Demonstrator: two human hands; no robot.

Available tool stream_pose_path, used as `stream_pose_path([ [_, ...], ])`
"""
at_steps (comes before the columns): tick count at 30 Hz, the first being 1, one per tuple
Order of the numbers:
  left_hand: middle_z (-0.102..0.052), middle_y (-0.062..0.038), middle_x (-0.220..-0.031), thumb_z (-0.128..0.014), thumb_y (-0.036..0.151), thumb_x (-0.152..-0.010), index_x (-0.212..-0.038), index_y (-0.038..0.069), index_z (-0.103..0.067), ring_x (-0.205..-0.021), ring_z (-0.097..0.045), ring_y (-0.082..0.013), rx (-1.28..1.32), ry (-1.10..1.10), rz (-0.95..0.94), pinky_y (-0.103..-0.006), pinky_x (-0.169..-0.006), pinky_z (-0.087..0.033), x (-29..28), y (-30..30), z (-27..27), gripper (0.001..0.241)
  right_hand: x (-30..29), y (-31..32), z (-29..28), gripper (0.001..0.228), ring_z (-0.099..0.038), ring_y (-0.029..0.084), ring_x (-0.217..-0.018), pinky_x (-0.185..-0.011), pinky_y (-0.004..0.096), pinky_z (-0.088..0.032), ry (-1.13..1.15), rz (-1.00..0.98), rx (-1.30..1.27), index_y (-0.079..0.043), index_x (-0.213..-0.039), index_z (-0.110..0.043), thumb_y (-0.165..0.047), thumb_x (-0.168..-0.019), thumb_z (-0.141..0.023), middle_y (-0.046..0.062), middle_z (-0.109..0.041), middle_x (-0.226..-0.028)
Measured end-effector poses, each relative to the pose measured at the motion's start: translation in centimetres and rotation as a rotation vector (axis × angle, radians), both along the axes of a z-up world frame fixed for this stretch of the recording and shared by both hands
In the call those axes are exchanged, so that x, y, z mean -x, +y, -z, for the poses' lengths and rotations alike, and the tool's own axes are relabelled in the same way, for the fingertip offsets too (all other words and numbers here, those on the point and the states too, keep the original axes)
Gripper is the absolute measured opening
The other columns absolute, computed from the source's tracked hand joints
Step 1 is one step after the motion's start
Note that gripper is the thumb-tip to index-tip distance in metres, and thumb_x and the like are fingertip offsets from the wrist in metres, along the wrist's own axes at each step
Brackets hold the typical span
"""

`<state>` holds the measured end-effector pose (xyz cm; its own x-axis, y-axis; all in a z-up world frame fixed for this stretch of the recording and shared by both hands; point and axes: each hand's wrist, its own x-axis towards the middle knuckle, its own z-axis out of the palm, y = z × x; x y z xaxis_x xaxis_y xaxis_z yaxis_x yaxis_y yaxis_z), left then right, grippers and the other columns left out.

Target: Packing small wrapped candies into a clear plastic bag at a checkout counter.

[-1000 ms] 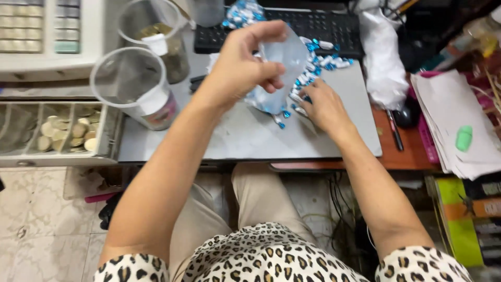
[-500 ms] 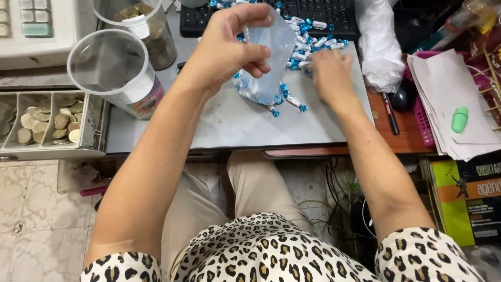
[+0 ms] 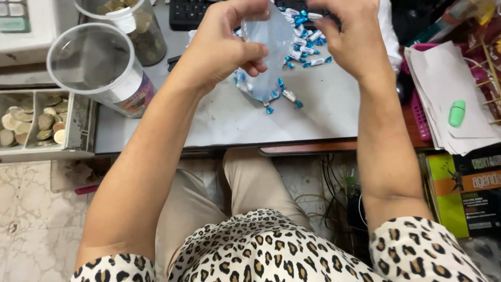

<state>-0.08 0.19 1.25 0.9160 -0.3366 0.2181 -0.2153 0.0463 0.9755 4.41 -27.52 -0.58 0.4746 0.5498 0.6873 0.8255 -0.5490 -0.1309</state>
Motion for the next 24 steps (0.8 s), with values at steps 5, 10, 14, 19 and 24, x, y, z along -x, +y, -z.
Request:
stream_pose_path([
  [5, -0.052, -0.018, -0.15, -0.072, -0.01, -0.082, -0.134, -0.003, -0.055, -0.058, -0.078, -0.0198, 0.015, 0.019, 0.013, -0.0226, -0.046, -0.064, 0.0, -0.5, 0.6, 0.055, -2.3, -3.8, 10.0, 0.023, -0.062, 0.04, -0.099, -0.085, 0.05, -0.047, 0.418, 0.315, 0.334, -0.006, -0.103, -0.075, 0.009, -0.089, -0.065, 0.017, -0.069, -0.105],
  [10, -0.056, -0.016, -0.142, -0.072, -0.005, -0.082, -0.126, -0.002, -0.057, -0.058, -0.079, -0.0197, 0.038, -0.034, -0.015, -0.0236, -0.046, -0.064, -0.5, -1.9, 1.0, 0.046, 0.9, -3.5, 7.9, 0.049, -0.054, 0.032, -0.103, -0.091, 0.042, -0.046, 0.549, 0.338, 0.059, -0.002, -0.13, -0.058, 0.02, -0.086, -0.052, 0.018, -0.057, -0.118],
  [14, -0.056, -0.02, -0.15, -0.073, -0.009, -0.079, -0.138, -0.001, -0.052, -0.052, -0.076, -0.0181, 0.065, 0.019, 0.043, -0.0227, -0.042, -0.063, -2.0, -3.3, 1.9, 0.063, 4.0, 0.3, -0.5, 0.025, -0.045, 0.014, -0.096, -0.08, 0.026, -0.039, 0.565, -0.313, -0.719, -0.009, -0.124, -0.05, -0.015, -0.105, -0.066, 0.005, -0.049, -0.109],
  [19, -0.067, -0.014, -0.121, -0.074, -0.003, -0.082, -0.12, -0.001, -0.057, -0.058, -0.076, -0.0169, 0.033, -0.001, 0.019, -0.0225, -0.045, -0.062, -0.4, -2.1, 0.1, 0.042, 3.6, 3.1, -1.0, 0.015, -0.052, 0.016, -0.086, -0.079, 0.033, -0.045, 0.395, -0.02, -0.406, -0.008, -0.105, -0.055, 0.003, -0.107, -0.065, 0.004, -0.056, -0.094],
  [24, -0.057, -0.024, -0.142, -0.069, -0.003, -0.083, -0.132, -0.001, -0.051, -0.06, -0.078, -0.0218, 0.034, -0.021, -0.008, -0.0236, -0.05, -0.065, 0.8, 0.7, -0.8, 0.053, 5.1, 3.1, 5.4, 0.037, -0.054, 0.028, -0.084, -0.073, 0.042, -0.044, 0.594, 0.331, 0.031, -0.006, -0.11, -0.061, -0.023, -0.087, -0.085, 0.013, -0.06, -0.107],
])
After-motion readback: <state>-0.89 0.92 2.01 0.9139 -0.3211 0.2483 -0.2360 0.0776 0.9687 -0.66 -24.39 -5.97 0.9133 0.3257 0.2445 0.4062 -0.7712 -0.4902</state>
